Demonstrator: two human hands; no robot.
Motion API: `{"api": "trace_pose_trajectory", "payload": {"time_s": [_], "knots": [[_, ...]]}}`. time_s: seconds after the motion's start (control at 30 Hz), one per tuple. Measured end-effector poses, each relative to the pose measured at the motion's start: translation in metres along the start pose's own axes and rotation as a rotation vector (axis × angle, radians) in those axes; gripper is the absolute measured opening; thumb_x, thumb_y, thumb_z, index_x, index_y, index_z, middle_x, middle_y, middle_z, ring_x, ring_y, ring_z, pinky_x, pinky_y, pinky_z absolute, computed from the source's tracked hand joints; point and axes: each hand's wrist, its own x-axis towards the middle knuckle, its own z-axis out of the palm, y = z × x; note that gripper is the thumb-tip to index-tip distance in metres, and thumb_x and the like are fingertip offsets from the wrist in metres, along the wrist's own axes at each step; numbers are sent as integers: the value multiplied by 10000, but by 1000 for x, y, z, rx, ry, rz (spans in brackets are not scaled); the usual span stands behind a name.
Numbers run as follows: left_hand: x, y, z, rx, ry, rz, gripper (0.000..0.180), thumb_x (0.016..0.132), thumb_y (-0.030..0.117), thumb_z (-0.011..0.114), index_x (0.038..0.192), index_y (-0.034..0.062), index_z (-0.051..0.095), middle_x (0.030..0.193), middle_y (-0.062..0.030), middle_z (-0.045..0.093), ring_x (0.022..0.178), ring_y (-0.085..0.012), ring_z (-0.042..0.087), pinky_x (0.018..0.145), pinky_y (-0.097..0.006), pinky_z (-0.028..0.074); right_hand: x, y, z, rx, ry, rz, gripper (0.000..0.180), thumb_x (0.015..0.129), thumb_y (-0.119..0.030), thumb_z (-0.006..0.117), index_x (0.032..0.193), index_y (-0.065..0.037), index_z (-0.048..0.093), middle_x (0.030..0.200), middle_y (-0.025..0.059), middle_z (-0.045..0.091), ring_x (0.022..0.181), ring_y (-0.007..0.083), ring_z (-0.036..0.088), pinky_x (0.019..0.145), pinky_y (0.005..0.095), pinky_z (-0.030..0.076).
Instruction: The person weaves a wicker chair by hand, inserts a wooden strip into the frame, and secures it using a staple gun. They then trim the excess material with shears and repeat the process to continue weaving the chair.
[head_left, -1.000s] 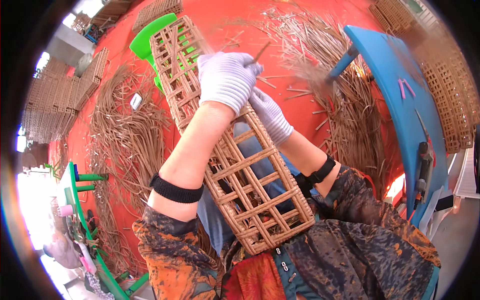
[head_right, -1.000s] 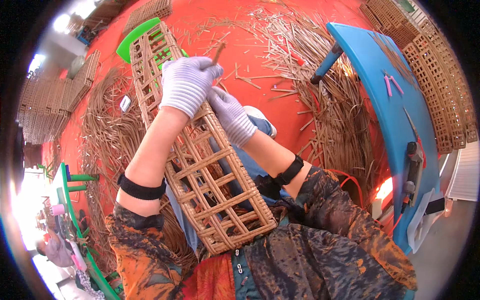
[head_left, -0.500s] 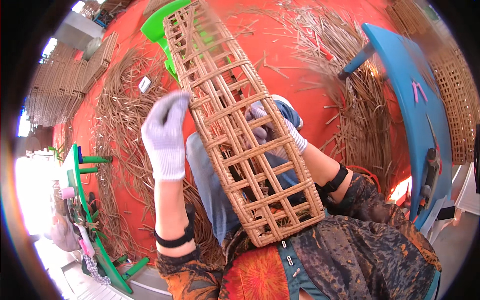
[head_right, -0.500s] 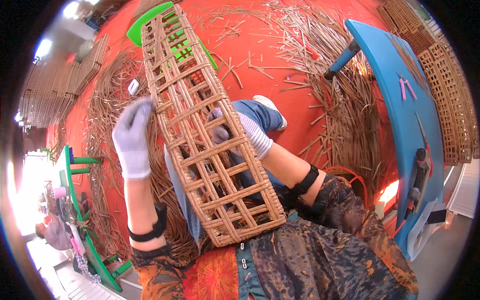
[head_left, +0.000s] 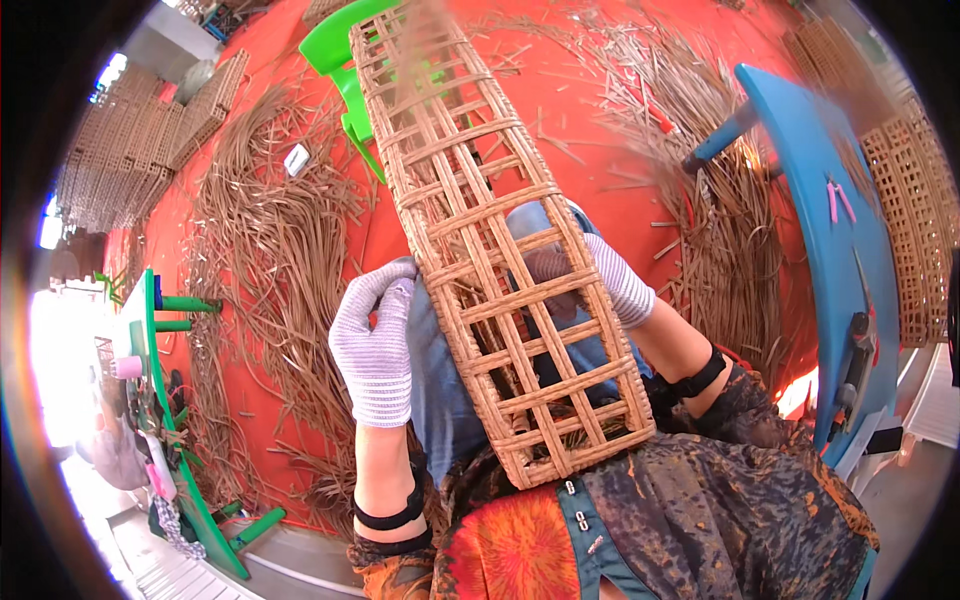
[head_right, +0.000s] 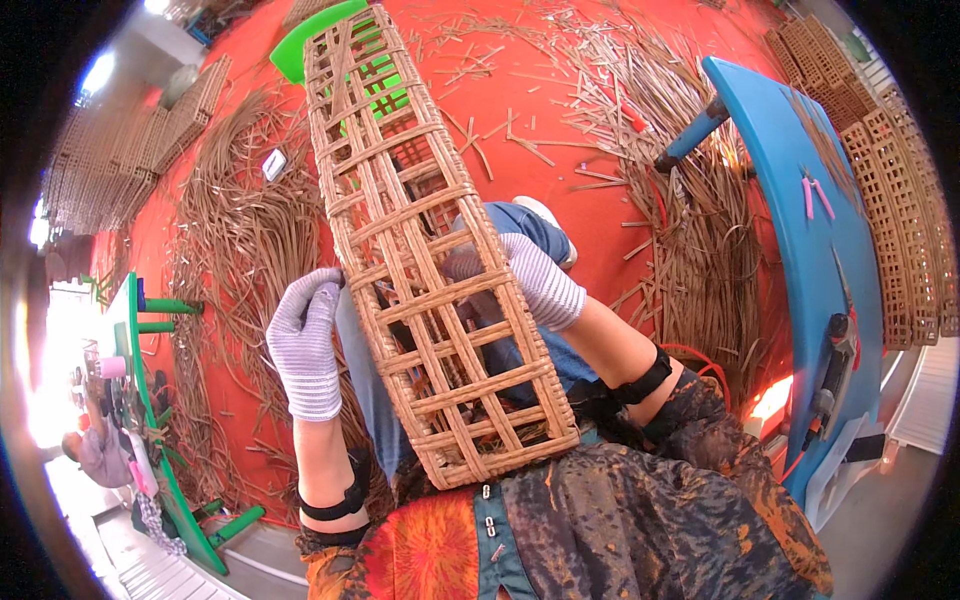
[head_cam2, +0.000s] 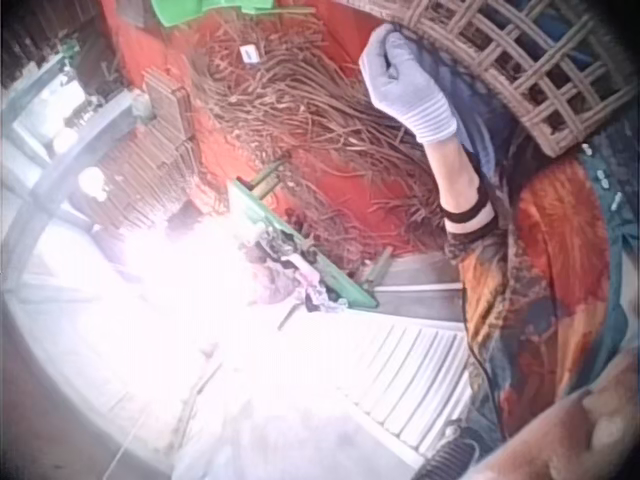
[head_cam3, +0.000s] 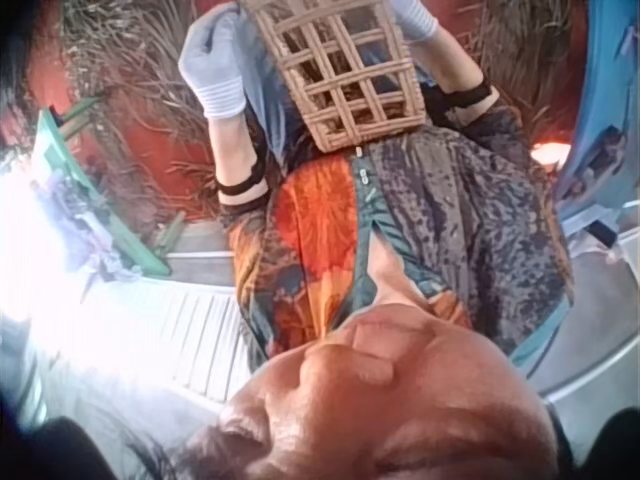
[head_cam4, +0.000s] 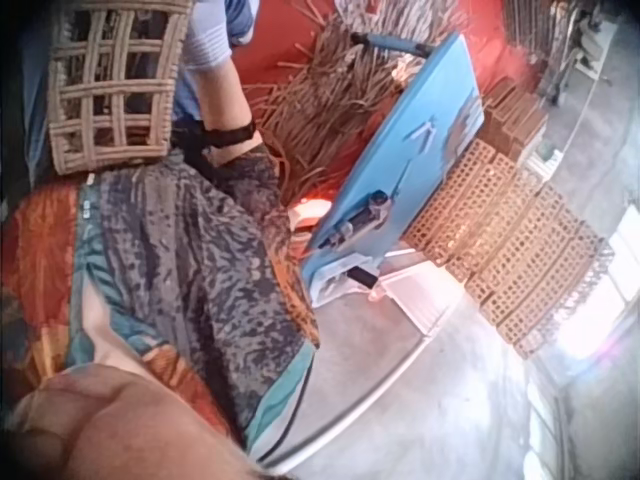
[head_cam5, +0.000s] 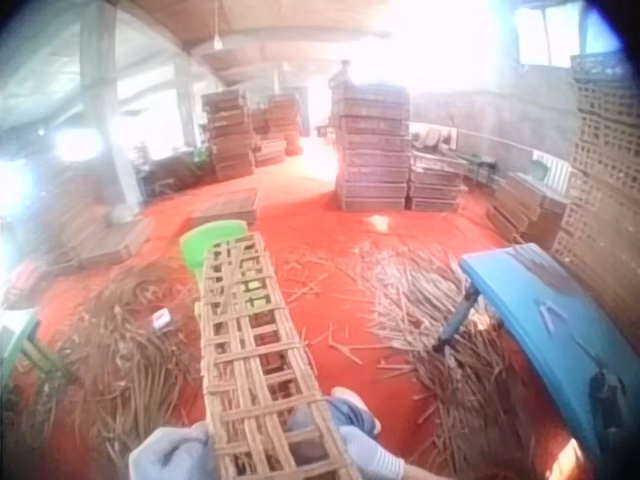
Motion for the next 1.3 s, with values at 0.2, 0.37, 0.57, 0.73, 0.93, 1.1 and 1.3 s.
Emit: {"api": "trace_pose_trajectory", "payload": {"time_s": [0.2,0.37,0.57,0.73,0.93,1.1,1.3], "knots": [[1,1,3,84,14,32,161,893,-28,579,1025,-14,671,939,-34,661,868,-90,593,805,-226,472,3,-6,16,-22,109,-53,235,918,-202,641,1039,-2,653,819,39,652,664,102,613,545,249,489],[2,7,12,105,82,76,147,828,5,657,974,14,677,870,-32,663,802,-102,600,744,-251,469,11,-2,10,-394,24,-355,222,937,-162,609,1091,-3,631,937,63,651,760,125,617,615,264,512],[7,11,16,156,69,109,192,805,18,693,994,23,661,860,-35,652,799,-116,620,741,-257,490,10,5,25,143,28,-236,251,927,-145,621,1136,-5,611,1001,73,656,866,152,626,715,286,532],[6,18,20,124,54,55,237,799,14,699,1033,25,658,871,-31,641,798,-120,627,716,-247,496,19,19,16,661,-211,20,281,898,-174,671,1128,-21,618,1024,75,660,910,154,639,738,292,547],[6,27,19,98,23,-63,226,843,-9,652,1069,-5,643,867,-28,640,825,-96,603,773,-243,487,19,-1,32,283,-32,44,234,894,-164,678,1079,-26,641,946,42,668,850,120,641,683,266,560],[17,18,13,-80,-24,-158,96,832,-41,630,914,7,624,784,2,616,747,-78,568,753,-233,469,18,-11,35,38,26,46,210,899,-167,673,1046,-19,654,883,42,667,828,115,636,674,268,553],[34,21,-16,-280,52,4,108,872,82,664,938,30,597,818,-35,580,707,-120,553,654,-261,467,24,-1,27,-170,6,-240,282,909,-159,658,1139,-4,609,974,55,653,883,109,609,737,275,529]]}}
